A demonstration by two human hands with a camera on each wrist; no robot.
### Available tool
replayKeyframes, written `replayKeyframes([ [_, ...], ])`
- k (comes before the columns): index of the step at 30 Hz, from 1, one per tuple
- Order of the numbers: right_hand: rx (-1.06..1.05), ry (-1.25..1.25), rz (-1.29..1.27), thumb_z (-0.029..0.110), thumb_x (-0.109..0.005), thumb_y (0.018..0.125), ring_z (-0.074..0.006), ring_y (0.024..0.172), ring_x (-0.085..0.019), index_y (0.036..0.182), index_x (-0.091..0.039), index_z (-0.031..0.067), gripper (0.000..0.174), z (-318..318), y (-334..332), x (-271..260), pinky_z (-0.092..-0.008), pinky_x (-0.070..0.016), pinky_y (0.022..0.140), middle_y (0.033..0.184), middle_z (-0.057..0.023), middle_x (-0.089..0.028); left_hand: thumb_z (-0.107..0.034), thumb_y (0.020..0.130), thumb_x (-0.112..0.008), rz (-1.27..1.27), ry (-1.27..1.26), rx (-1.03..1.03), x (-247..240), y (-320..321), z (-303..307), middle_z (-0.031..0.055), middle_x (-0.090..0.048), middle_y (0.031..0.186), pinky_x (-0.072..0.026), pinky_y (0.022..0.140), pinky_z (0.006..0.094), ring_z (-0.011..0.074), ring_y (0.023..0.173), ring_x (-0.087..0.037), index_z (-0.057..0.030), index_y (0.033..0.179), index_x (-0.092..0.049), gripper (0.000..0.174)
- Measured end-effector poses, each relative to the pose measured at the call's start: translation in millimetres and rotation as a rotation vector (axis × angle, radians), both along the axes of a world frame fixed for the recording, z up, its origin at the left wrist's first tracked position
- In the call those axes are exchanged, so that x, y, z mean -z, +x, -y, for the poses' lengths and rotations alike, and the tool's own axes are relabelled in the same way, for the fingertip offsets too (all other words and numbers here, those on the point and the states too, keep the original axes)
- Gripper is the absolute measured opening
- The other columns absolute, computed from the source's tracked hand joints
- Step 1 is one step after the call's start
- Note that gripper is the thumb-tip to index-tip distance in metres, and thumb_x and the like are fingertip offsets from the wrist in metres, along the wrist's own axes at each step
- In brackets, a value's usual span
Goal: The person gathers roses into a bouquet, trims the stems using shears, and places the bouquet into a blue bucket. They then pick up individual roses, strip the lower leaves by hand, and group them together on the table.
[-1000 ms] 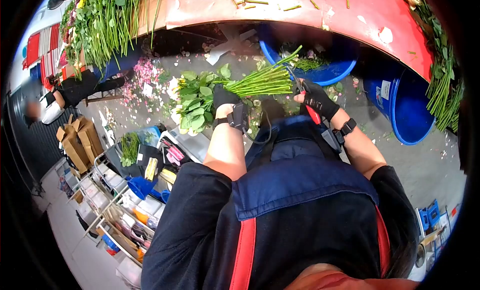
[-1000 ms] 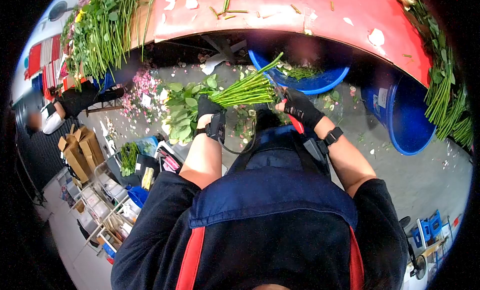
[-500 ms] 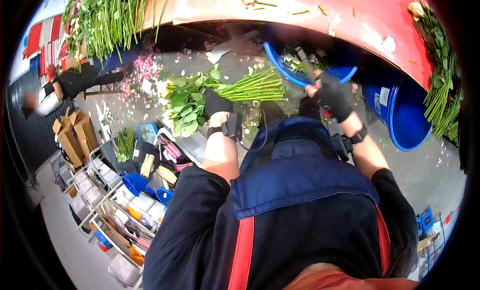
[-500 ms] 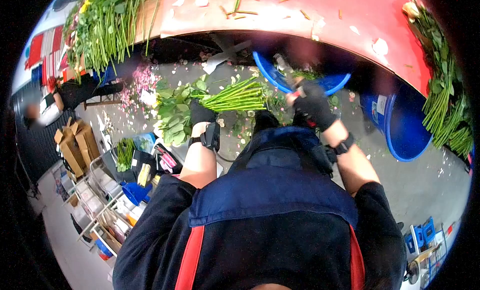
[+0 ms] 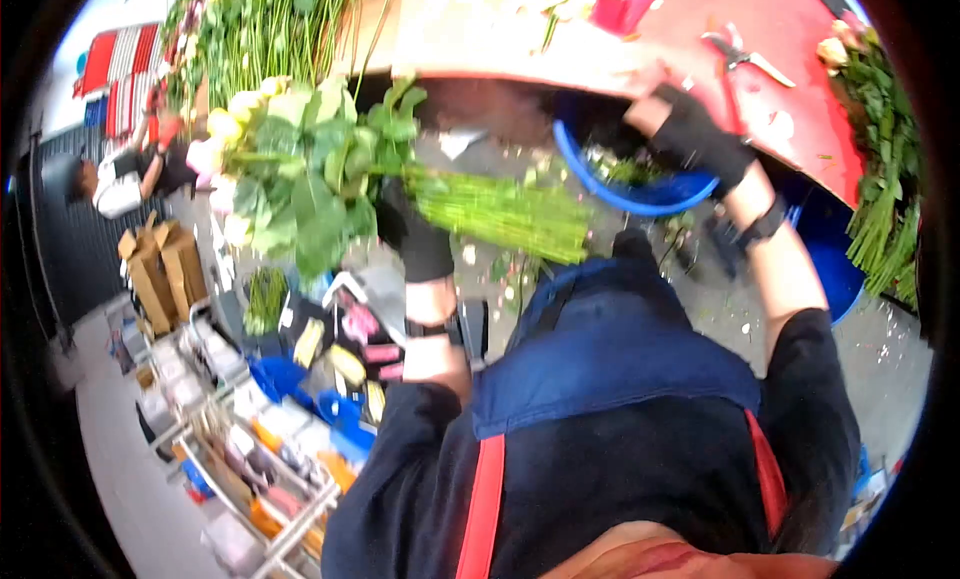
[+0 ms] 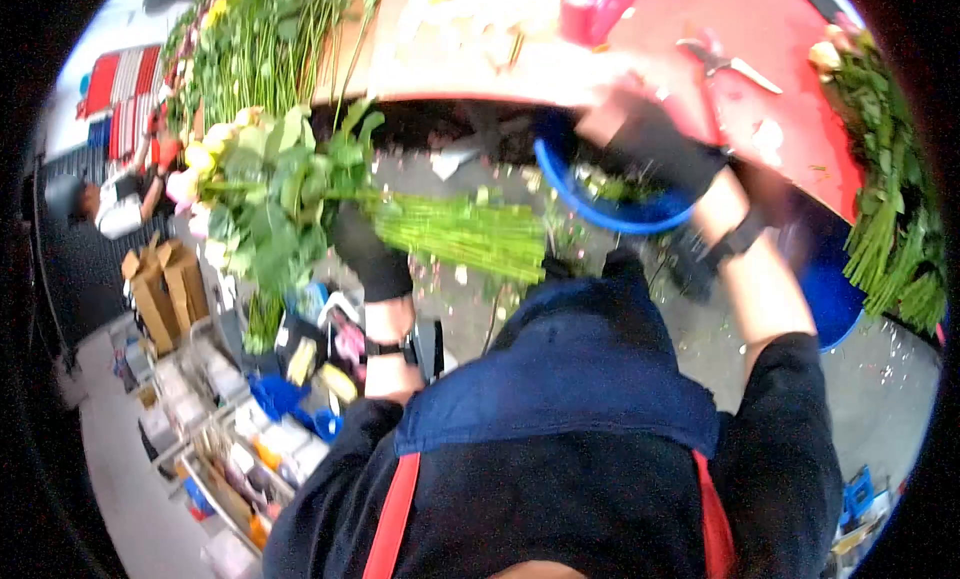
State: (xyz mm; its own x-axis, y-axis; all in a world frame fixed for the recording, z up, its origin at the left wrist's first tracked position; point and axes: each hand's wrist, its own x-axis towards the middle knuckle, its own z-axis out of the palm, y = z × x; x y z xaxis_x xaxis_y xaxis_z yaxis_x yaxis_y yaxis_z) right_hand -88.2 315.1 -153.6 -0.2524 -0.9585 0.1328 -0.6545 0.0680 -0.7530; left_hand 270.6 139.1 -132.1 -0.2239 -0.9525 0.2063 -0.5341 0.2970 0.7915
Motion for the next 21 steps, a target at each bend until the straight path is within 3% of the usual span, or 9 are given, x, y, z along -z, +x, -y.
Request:
replayKeyframes([
  [1,-0.362,-0.009,0.012,0.020,-0.066,0.082,-0.0282,0.103,-0.058,0.111,-0.059,0.0006,0.036,6.6,29.0,-42.6,-0.0348,-0.0459,0.088,0.111,-0.0153,-0.061,-0.020,0.090,-0.054,0.125,-0.118,0.088,-25.6,-24.6,-5.5,0.0133,-0.063,0.103,-0.0492,0.082,0.0338,0.0228,0.092,-0.061,-0.0009,0.112,-0.058,0.030],
  [2,-0.277,-0.023,0.450,0.025,-0.066,0.085,-0.0253,0.106,-0.057,0.115,-0.059,0.0022,0.038,7.2,60.1,-50.3,-0.0345,-0.0449,0.091,0.113,-0.0140,-0.061,-0.020,0.090,-0.055,0.032,-0.076,0.134,-32.6,-32.0,-7.6,0.0127,-0.063,0.101,-0.0497,0.082,0.0344,0.0232,0.091,-0.062,-0.0004,0.111,-0.059,0.030],
  [5,-0.202,-0.078,0.602,0.021,-0.062,0.086,-0.0329,0.084,-0.062,0.095,-0.064,0.0004,0.023,-6.1,101.0,-44.7,-0.0389,-0.0490,0.077,0.090,-0.0184,-0.064,-0.015,0.085,-0.061,-0.259,0.015,0.233,-31.7,-48.0,-15.9,0.0141,-0.064,0.102,-0.0493,0.085,0.0366,0.0255,0.093,-0.062,0.0003,0.112,-0.060,0.031],
  [9,-0.025,-0.083,0.246,0.021,-0.063,0.076,-0.0353,0.073,-0.058,0.079,-0.062,0.0039,0.018,-59.7,80.0,-47.5,-0.0440,-0.0458,0.068,0.075,-0.0151,-0.059,-0.016,0.086,-0.061,0.163,-0.273,0.541,-62.3,-80.6,-26.7,0.0115,-0.063,0.105,-0.0489,0.086,0.0367,0.0250,0.094,-0.061,-0.0012,0.116,-0.057,0.033],
  [11,0.212,0.029,-0.106,0.026,-0.067,0.068,-0.0359,0.077,-0.055,0.069,-0.057,0.0066,0.021,-93.3,62.5,-41.1,-0.0489,-0.0426,0.067,0.075,-0.0145,-0.056,-0.024,0.090,-0.056,-0.526,0.491,0.716,-64.8,-121.1,-35.1,0.0102,-0.063,0.105,-0.0494,0.085,0.0358,0.0236,0.093,-0.061,-0.0042,0.119,-0.055,0.035],
  [12,0.221,-0.001,-0.069,0.035,-0.071,0.068,-0.0373,0.086,-0.056,0.086,-0.062,0.0062,0.035,-105.4,49.6,-61.1,-0.0485,-0.0443,0.072,0.090,-0.0168,-0.059,-0.028,0.092,-0.053,-0.925,0.936,0.758,-47.3,-134.6,-25.6,0.0095,-0.062,0.105,-0.0496,0.085,0.0356,0.0225,0.093,-0.061,-0.0060,0.121,-0.054,0.036],
  [14,0.390,-0.399,-0.192,0.049,-0.072,0.066,-0.0379,0.099,-0.054,0.118,-0.053,0.0014,0.074,-110.8,51.9,-98.9,-0.0465,-0.0435,0.083,0.109,-0.0203,-0.056,-0.033,0.095,-0.048,-0.837,0.980,0.883,-33.0,-170.1,-34.2,0.0091,-0.060,0.109,-0.0492,0.086,0.0372,0.0219,0.097,-0.059,-0.0080,0.126,-0.051,0.040],
  [16,0.493,-0.283,-0.305,0.058,-0.073,0.062,-0.0388,0.111,-0.048,0.138,-0.030,-0.0045,0.108,-110.8,60.5,-123.9,-0.0460,-0.0378,0.095,0.123,-0.0245,-0.048,-0.034,0.095,-0.047,-0.675,1.019,0.746,-26.2,-205.5,-50.8,0.0083,-0.059,0.110,-0.0492,0.086,0.0368,0.0215,0.098,-0.059,-0.0087,0.126,-0.051,0.040],
  [21,0.790,0.045,-0.248,0.031,-0.078,0.064,-0.0361,0.084,-0.057,0.136,-0.032,-0.0020,0.092,-135.0,38.0,-117.1,-0.0440,-0.0448,0.076,0.091,-0.0197,-0.058,-0.042,0.094,-0.049,-0.436,0.250,1.260,-74.1,-306.6,-154.8,0.0073,-0.059,0.106,-0.0468,0.085,0.0336,0.0173,0.100,-0.056,-0.0069,0.127,-0.048,0.048],
])
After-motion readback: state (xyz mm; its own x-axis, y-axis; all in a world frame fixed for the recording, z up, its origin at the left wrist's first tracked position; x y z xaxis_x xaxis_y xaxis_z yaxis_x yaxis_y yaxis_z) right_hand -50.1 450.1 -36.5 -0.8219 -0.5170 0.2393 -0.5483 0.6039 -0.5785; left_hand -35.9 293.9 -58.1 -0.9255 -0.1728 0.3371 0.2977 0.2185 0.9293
